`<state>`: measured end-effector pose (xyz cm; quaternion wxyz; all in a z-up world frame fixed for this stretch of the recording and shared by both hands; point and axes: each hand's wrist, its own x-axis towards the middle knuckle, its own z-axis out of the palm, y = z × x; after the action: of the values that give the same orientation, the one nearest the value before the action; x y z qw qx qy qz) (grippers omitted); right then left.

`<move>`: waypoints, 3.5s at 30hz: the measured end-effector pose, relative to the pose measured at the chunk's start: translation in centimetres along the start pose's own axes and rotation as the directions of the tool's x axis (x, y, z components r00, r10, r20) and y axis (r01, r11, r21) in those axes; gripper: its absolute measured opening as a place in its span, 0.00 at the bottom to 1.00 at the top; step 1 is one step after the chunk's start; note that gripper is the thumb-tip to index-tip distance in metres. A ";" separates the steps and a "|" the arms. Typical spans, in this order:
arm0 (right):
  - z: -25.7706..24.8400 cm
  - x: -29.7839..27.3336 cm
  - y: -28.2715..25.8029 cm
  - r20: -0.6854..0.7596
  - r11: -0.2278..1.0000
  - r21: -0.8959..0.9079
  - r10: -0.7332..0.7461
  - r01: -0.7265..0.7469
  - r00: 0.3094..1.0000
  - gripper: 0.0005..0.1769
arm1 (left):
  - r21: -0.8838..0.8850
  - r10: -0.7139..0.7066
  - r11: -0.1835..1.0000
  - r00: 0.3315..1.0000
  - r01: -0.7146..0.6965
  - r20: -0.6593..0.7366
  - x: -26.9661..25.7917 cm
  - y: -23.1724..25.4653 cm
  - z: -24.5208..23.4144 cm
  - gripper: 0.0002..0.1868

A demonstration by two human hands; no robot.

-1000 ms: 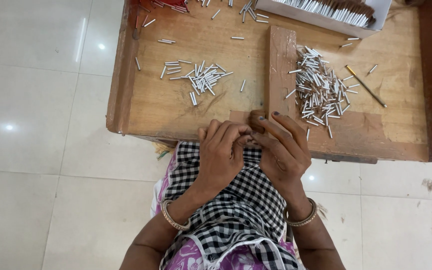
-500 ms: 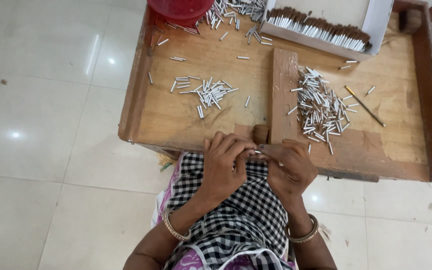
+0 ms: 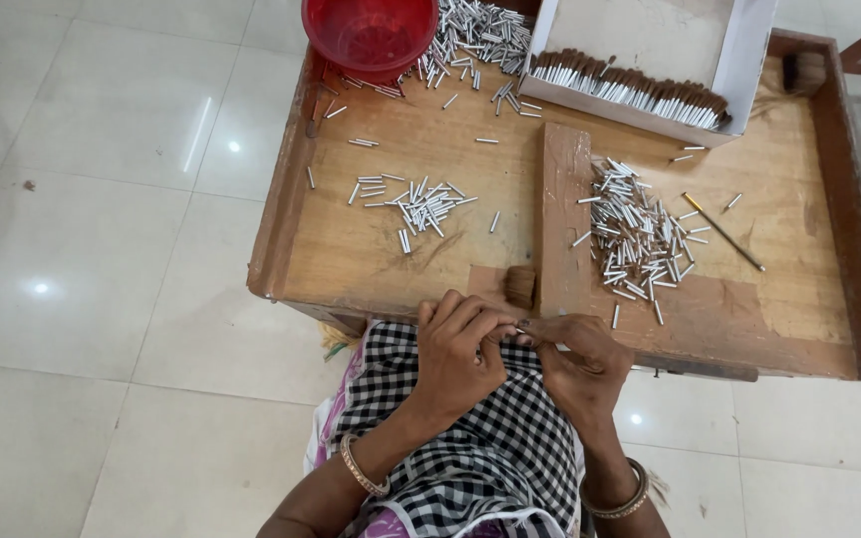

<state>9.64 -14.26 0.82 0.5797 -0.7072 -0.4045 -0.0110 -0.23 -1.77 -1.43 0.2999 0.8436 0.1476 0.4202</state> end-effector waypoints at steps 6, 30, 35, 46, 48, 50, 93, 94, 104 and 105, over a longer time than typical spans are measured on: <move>-0.2 -0.3 -0.2 -0.059 0.989 -0.144 0.016 -0.024 0.998 0.13 | -0.063 0.029 0.998 0.999 -0.027 0.037 -0.7 -0.4 0.6 0.05; 0.8 4.9 1.4 0.267 0.648 -0.729 -0.023 0.218 0.963 0.06 | 0.067 -0.156 0.987 0.962 0.144 0.222 2.0 -1.6 2.0 0.20; 0.5 4.7 1.7 0.229 0.699 -0.686 -0.058 0.203 0.972 0.04 | 0.091 -0.126 0.990 0.962 0.106 0.243 3.0 -2.5 2.9 0.13; -1.1 3.0 -1.5 0.091 0.724 -0.662 -0.181 0.196 0.979 0.06 | -0.035 -0.103 0.993 0.978 0.111 0.179 3.6 -0.8 1.4 0.14; -1.1 2.8 -1.8 0.100 0.638 -0.730 -0.252 0.243 0.962 0.05 | -0.142 -0.058 0.986 0.979 0.087 0.197 3.7 -0.2 1.1 0.10; -1.0 2.9 -2.4 0.095 0.617 -0.749 -0.258 0.240 0.961 0.05 | -0.123 -0.060 0.989 0.977 0.086 0.205 3.8 0.2 0.9 0.10; 1.9 2.7 -1.3 0.024 0.991 -0.067 -0.115 0.116 0.993 0.18 | 0.513 -0.088 0.858 0.983 -0.005 0.158 6.3 -11.0 -4.5 0.11; 2.0 2.7 -1.2 0.014 0.991 -0.068 -0.117 0.117 0.993 0.18 | 0.512 -0.079 0.859 0.984 -0.015 0.162 6.1 -9.5 -4.3 0.11; 1.2 1.1 -0.1 -0.093 0.986 0.151 -0.064 0.077 0.994 0.12 | -0.156 -0.045 0.985 0.988 0.068 0.146 3.0 0.0 -2.3 0.16; 1.0 0.9 0.1 -0.105 0.981 0.188 -0.029 0.049 0.994 0.11 | -0.144 -0.036 0.988 0.988 0.058 0.151 3.0 0.1 -2.2 0.16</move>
<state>9.85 -12.92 0.80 0.6642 -0.6390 -0.3875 -0.0196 -0.17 0.48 1.53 0.3816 0.8441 0.1132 0.3592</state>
